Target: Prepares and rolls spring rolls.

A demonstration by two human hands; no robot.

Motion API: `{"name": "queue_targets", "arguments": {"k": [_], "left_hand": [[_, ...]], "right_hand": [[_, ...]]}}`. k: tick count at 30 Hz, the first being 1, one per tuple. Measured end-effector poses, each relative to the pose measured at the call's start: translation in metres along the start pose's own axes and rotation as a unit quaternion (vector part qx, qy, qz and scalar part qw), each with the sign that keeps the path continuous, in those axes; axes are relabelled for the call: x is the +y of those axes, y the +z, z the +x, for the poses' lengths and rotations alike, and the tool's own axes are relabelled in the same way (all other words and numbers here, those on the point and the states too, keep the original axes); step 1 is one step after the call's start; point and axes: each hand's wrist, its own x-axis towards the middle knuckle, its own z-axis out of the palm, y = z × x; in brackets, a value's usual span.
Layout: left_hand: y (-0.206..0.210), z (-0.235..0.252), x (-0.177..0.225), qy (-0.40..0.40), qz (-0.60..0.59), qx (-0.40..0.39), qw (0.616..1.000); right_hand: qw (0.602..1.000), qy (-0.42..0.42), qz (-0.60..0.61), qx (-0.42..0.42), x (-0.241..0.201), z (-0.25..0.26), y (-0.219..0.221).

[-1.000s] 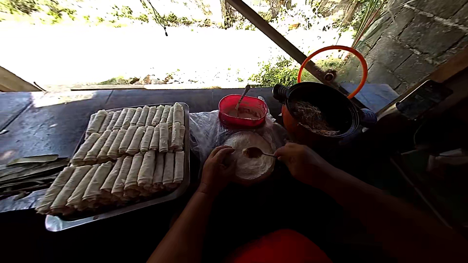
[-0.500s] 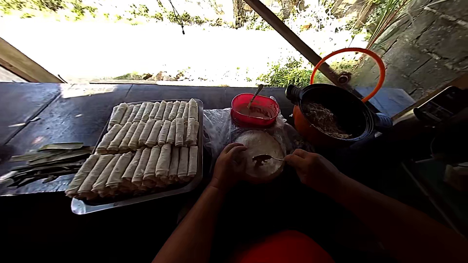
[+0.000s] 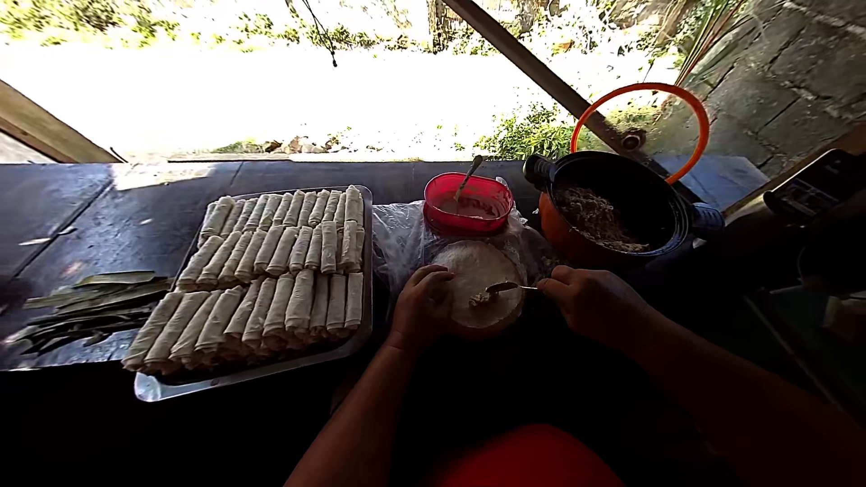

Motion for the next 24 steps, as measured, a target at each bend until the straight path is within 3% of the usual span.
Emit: {"name": "queue_targets", "arguments": {"k": [8,16,20,24], "left_hand": [[0.001,0.000,0.000,0.002,0.004,0.001,1.000],[0.000,0.000,0.001,0.005,0.006,0.002,1.000],[0.000,-0.001,0.000,0.012,0.005,0.005,1.000],[0.000,-0.001,-0.001,0.017,0.004,0.008,1.000]], "right_hand": [[1.000,-0.010,-0.006,-0.026,-0.005,0.001,-0.004],[0.998,0.038,0.015,0.047,0.014,0.000,-0.044],[0.991,0.097,-0.013,0.087,0.040,-0.008,-0.082],[0.969,0.230,-0.067,0.056,0.072,-0.021,-0.102]]}}
